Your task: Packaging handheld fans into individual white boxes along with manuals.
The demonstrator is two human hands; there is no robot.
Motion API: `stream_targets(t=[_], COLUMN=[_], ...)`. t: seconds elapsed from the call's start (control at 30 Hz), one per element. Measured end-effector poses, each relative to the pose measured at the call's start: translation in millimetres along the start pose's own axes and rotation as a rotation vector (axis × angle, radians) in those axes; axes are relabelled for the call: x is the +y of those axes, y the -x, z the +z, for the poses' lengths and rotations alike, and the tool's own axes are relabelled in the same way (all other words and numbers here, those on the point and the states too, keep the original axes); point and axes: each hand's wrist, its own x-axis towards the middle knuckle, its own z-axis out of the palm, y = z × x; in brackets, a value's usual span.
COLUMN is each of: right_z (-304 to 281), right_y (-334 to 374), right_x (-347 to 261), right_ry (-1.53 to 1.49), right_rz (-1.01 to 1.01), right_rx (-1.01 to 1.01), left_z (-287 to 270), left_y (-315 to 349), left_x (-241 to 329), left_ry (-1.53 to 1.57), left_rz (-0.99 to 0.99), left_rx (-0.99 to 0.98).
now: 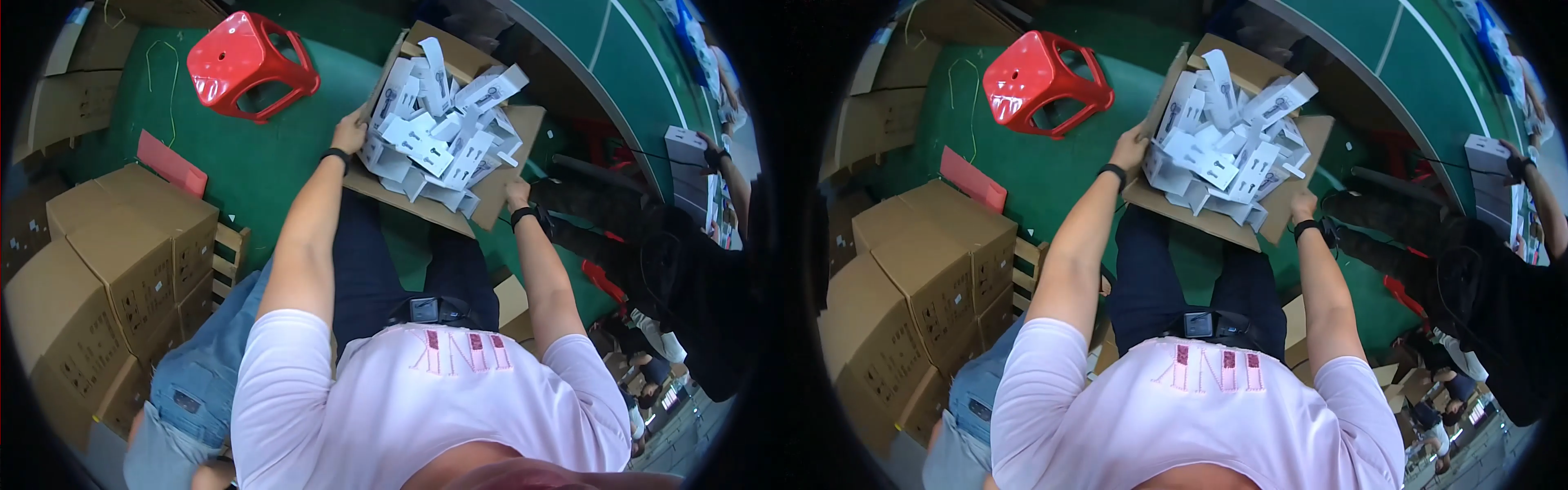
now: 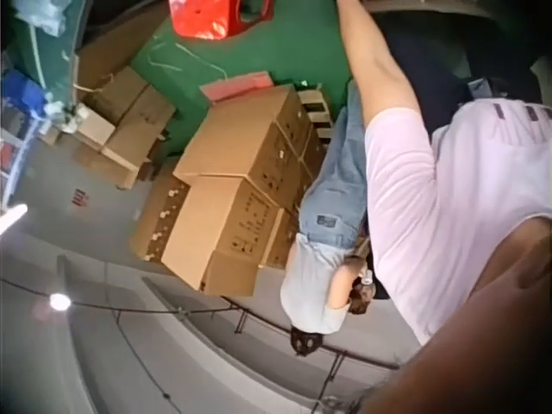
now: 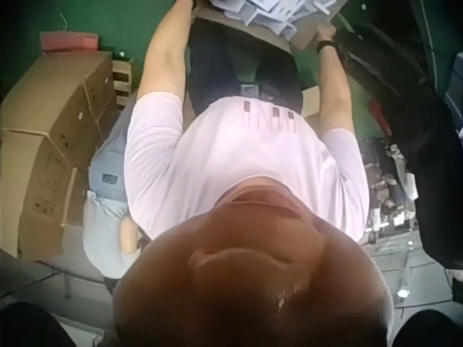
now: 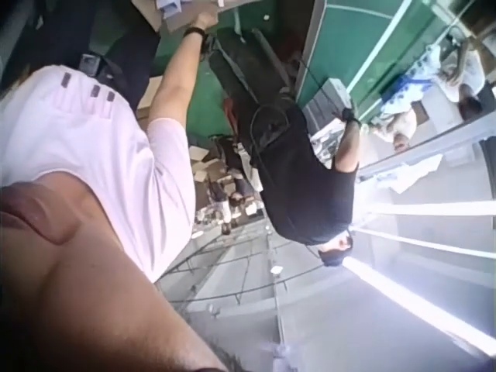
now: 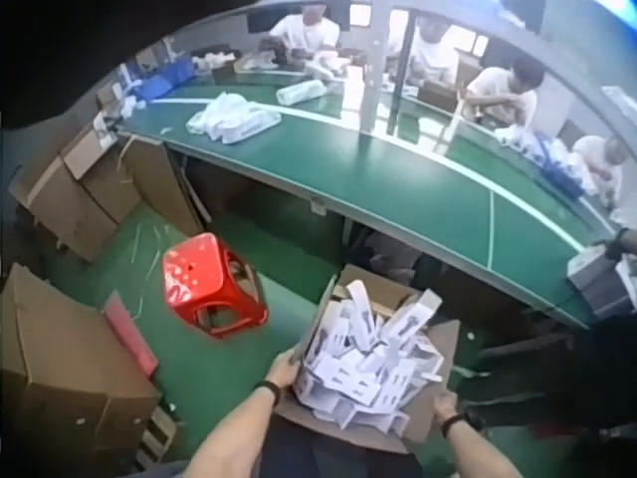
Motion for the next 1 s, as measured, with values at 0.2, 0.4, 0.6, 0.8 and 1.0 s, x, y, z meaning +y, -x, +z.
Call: stream_targets(t=[0.2, 0.4, 0.6, 0.8, 1.0], right_z=[-1.7, -17.0, 54.7, 140.0, 204.5], right_y=[68.9, 224.0, 297.6, 292.8, 229.5], right_x=[-58.5, -121.0, -185.4, -234.2, -202.5], right_ry=[0.008, 0.292, 0.37, 0.171, 0.011], right_rz=[0.146, 0.29, 0.004, -0.287, 0.034], right_rx=[-0.093, -0.084, -0.436, -0.403, -0.562], left_z=[-48.5, -125.0, -184.3, -254.2, -329.3], left_y=[-8.6, 69.2, 181.9, 279.5, 233.8], left_x=[-18.5, -10.7, -58.5, -7.3, 93.3], left_ry=[-0.053, -0.011, 0.094, 0.184, 0.133], left_rz=[-0.166, -0.265, -0.499, -0.684, -0.471], left_rx=[-0.127, -0.016, -0.049, 0.058, 0.166])
